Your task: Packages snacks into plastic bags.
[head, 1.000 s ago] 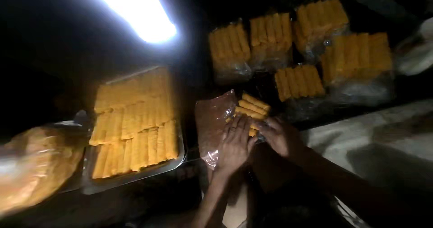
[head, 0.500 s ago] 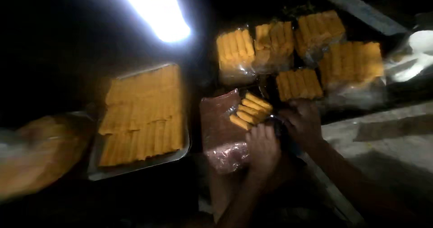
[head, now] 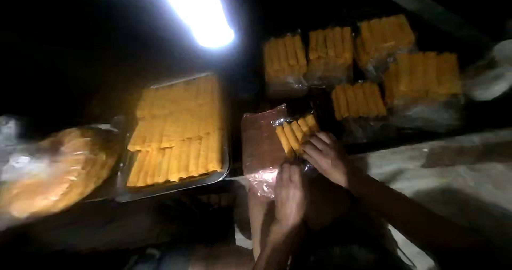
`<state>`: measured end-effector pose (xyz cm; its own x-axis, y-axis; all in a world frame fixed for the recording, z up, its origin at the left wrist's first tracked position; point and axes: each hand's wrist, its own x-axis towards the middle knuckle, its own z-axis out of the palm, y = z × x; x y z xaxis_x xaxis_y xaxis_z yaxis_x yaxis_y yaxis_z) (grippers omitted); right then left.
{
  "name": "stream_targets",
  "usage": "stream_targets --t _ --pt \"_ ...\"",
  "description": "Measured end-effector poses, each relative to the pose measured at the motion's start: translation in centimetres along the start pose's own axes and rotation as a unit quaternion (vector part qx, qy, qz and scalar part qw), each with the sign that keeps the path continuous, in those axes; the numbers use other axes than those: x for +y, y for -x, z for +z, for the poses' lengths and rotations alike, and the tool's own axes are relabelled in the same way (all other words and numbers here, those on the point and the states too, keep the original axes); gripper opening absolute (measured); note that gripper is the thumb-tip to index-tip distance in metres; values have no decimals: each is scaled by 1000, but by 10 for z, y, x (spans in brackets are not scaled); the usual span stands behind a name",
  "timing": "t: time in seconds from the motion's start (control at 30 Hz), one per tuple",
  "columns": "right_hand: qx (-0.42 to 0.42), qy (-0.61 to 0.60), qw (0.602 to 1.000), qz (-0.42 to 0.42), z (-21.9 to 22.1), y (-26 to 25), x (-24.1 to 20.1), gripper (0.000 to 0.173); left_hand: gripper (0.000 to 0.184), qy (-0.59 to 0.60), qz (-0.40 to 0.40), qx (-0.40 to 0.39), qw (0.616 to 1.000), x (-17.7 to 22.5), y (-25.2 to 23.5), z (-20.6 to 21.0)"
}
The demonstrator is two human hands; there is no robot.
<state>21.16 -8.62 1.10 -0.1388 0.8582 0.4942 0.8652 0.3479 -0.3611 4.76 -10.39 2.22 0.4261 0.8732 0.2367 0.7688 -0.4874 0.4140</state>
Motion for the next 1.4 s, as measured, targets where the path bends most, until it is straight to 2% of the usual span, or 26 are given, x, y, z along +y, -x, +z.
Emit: stream_targets --t 0.13,0.3,0.4,0.53,0.6,0.67,0.73,0.8,0.87,1.0,1.17,1.3,1.4 --pt "13 2 1000 20 9 -9 -8 12 26 35 -9 2 999 0 -1 -2" --pt "-27 -5 998 53 7 -13 -15 19 30 35 -30 -42 998 -4 0 -13" --pt "7 12 998 68 16 -15 -19 17 26 35 2 -13 999 -7 1 -3" --pt "10 -3 998 67 16 -15 -18 21 31 32 3 -11 999 -12 -3 -8" --pt "4 -24 997 69 8 -7 -16 26 40 0 41 41 998 -19 -9 -8" --pt "18 -32 996 87 2 5 -14 30 60 -35 74 52 995 -23 -20 -6" --pt "47 -18 993 103 2 18 -12 29 79 -29 92 -5 995 -26 -35 -3" --pt "71 -2 991 112 6 26 -7 25 87 -36 106 -65 992 -29 -49 1" --pt "69 -1 990 124 6 30 -5 22 83 -62 115 -104 986 -31 -56 3" --pt "61 6 988 139 6 32 -3 20 73 -90 140 -100 981 -39 -53 12" --pt "84 9 988 126 9 25 0 19 70 -64 117 -105 985 -39 -53 13" --pt "46 -17 991 126 4 20 2 18 53 -58 118 -43 990 -33 -58 11" --pt "28 -30 992 121 2 21 3 16 48 -72 125 -29 989 -30 -62 7"
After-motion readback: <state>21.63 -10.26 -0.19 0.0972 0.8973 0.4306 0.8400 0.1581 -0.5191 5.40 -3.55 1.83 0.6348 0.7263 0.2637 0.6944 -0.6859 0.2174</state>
